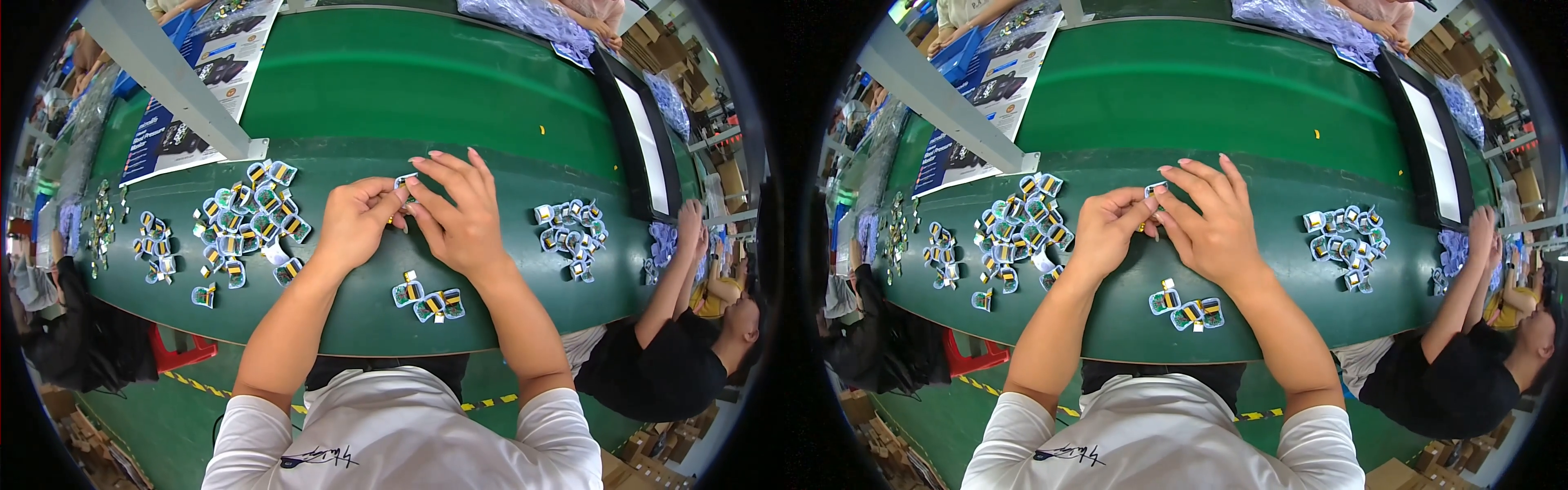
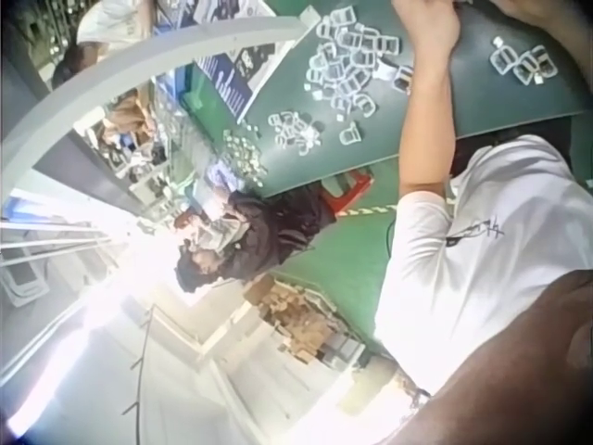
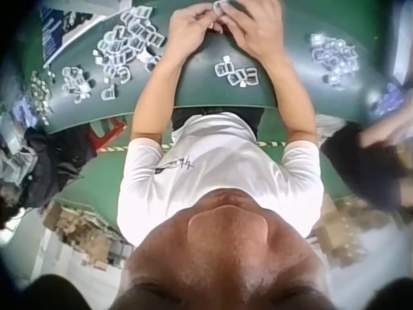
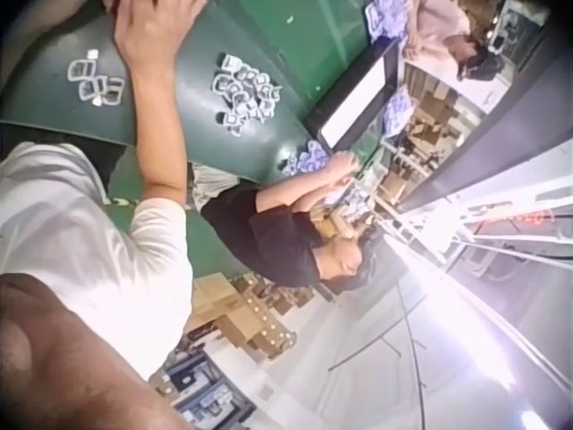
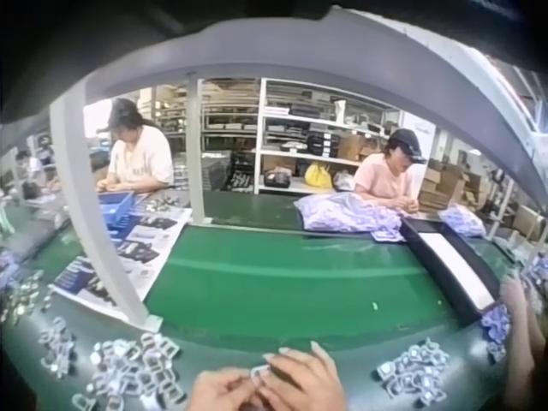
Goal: The worker is picking up small square components with stickers, inspecting them for quality or labels, and placing them into sorted piles on an assembly table.
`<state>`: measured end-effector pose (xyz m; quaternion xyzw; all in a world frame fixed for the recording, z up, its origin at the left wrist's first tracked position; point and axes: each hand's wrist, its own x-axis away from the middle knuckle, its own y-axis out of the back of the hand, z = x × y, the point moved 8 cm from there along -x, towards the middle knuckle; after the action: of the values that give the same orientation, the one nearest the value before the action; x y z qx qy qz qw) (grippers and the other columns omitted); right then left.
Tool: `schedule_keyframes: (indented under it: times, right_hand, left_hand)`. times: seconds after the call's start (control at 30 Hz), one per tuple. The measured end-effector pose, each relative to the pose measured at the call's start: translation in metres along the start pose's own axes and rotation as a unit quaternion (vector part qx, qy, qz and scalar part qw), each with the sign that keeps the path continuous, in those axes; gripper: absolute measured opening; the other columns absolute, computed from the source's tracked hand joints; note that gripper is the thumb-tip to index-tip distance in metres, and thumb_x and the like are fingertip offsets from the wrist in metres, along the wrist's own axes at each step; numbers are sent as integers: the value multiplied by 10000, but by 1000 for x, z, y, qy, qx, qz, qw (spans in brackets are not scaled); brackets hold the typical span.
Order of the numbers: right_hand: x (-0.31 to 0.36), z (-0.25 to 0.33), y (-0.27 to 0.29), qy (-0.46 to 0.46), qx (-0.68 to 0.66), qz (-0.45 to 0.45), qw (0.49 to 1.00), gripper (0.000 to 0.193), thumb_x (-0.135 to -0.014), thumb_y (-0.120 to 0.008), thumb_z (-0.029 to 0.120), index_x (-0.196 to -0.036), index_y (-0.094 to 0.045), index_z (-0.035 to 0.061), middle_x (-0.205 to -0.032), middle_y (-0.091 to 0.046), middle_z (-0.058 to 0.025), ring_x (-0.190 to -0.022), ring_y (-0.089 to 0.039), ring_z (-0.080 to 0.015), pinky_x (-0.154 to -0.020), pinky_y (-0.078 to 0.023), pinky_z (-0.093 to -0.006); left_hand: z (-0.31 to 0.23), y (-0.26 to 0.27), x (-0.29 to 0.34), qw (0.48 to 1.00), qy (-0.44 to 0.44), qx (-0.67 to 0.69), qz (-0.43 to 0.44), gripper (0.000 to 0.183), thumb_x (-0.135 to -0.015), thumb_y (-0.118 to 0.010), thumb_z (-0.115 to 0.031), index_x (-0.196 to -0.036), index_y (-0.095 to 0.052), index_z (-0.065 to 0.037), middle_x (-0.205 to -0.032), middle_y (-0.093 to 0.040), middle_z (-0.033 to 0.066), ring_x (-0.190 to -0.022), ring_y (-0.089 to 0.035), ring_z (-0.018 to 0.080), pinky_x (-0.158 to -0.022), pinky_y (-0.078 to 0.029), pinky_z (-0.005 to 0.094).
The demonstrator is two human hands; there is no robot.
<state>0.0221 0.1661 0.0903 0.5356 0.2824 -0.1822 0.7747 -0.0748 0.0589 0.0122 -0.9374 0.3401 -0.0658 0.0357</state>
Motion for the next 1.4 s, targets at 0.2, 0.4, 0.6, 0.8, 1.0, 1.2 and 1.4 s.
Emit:
schedule_keyframes:
  times: [0.2, 0.4, 0.6, 0.8, 1.0, 1.2, 1.4]
  right_hand:
    - [0, 2, -4, 2, -23, -1, 1000, 321, -872, -772, 144, -1187, -756, 85, -1361, -688, -86, -1329, -596, -325, -1181, -346, -600]
    - [10, -36, 7, -158, -224, -84, 958, 229, -911, -747, 50, -1138, -757, 22, -1308, -717, -113, -1284, -636, -326, -1128, -443, -505]
    - [12, -47, -5, -147, -278, 24, 949, 82, -898, -759, 31, -975, -769, 3, -1131, -774, -90, -1250, -659, -317, -1130, -444, -489]
    - [12, -54, 2, -144, -217, 94, 961, 42, -896, -770, 64, -930, -782, 42, -1130, -775, -47, -1267, -659, -311, -1191, -378, -541]
    - [13, -56, 2, -157, -247, 116, 949, 37, -900, -771, 76, -922, -786, 50, -1096, -772, -39, -1267, -660, -300, -1209, -345, -572]
    - [12, -54, 1, -145, -256, 117, 949, 28, -901, -765, 60, -913, -788, 49, -1076, -767, -35, -1253, -666, -289, -1217, -331, -571]
    - [13, -50, -3, -157, -269, 86, 946, 34, -900, -757, 40, -916, -788, 39, -1076, -770, -49, -1236, -674, -275, -1216, -334, -564]
  left_hand:
    - [3, 3, -1, 999, 10, 31, 11, 179, -1023, -687, -114, -1052, -753, 49, -827, -734, 62, -708, -680, 116, -659, -529, 257]
    - [-3, -10, 2, 992, 44, 104, 55, 181, -1022, -698, -132, -1026, -745, 42, -855, -725, 65, -733, -686, 126, -700, -531, 268]
    - [6, -19, 6, 989, 70, 45, 121, 154, -1012, -713, -113, -1055, -744, 31, -899, -736, 70, -822, -730, 141, -741, -554, 282]
    - [-33, -18, 9, 968, -140, -199, 60, 192, -987, -713, -68, -1154, -778, 0, -939, -776, 88, -842, -739, 161, -791, -572, 295]
    - [-34, -21, 11, 965, -130, -208, 89, 201, -983, -683, -9, -1156, -784, -1, -919, -781, 107, -867, -760, 182, -794, -574, 298]
    - [-42, -23, 13, 948, -220, -215, 84, 189, -955, -694, 27, -1119, -785, -2, -876, -778, 124, -791, -759, 207, -960, -596, 373]
    - [-36, -20, 12, 948, -229, -211, 70, 181, -929, -719, 36, -1099, -779, 18, -893, -784, 124, -801, -761, 199, -973, -599, 394]
